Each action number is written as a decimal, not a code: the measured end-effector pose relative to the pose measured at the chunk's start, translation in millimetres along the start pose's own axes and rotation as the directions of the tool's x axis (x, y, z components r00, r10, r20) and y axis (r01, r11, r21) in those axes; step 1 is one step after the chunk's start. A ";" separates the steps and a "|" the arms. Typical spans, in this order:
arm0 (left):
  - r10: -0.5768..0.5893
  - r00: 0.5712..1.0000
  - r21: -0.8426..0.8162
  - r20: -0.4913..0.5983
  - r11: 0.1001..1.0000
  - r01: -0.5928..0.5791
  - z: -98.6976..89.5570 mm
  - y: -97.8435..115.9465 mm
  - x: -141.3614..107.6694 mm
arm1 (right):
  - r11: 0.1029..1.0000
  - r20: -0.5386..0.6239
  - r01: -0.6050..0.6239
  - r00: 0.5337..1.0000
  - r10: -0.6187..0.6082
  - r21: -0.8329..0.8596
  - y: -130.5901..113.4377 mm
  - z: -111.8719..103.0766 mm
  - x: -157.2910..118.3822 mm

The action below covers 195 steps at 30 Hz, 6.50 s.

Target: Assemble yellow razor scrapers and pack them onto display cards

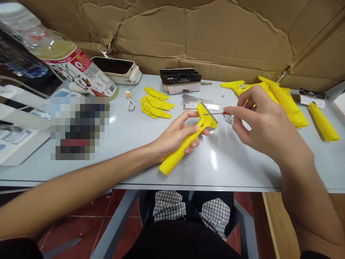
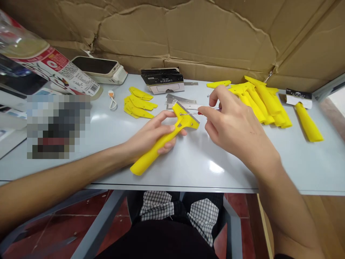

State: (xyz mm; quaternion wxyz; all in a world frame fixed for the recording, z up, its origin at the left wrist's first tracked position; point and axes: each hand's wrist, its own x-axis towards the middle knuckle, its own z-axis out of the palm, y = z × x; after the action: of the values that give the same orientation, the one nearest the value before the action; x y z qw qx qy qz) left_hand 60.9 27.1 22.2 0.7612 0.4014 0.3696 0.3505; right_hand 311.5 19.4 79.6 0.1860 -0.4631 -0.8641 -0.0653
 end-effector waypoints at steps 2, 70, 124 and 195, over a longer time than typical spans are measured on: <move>0.003 1.000 -0.007 -0.005 1.000 -0.003 -0.4 0.0 0.3 | 1.000 0.014 0.012 1.000 -0.012 0.007 -1.9 -2.1 -0.8; -0.023 0.999 -0.056 -0.037 0.998 0.021 -2.0 2.4 2.8 | 0.971 -0.071 -0.036 0.996 0.054 0.234 14.5 1.4 -1.2; -0.019 1.000 0.013 -0.022 1.000 0.019 -2.6 1.6 1.2 | 0.966 -0.158 -0.009 0.986 0.051 0.257 10.6 0.9 -0.2; 0.074 0.997 0.199 0.031 0.977 -0.078 -2.4 -7.6 -0.6 | 0.993 -0.049 -0.054 0.997 0.060 0.109 11.1 -7.5 -3.1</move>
State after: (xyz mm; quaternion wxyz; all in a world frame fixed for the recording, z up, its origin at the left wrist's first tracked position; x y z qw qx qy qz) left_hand 60.5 24.2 14.8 0.7073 0.4938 0.3785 0.3357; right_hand 324.2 21.1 84.7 0.2347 -0.4751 -0.8477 -0.0254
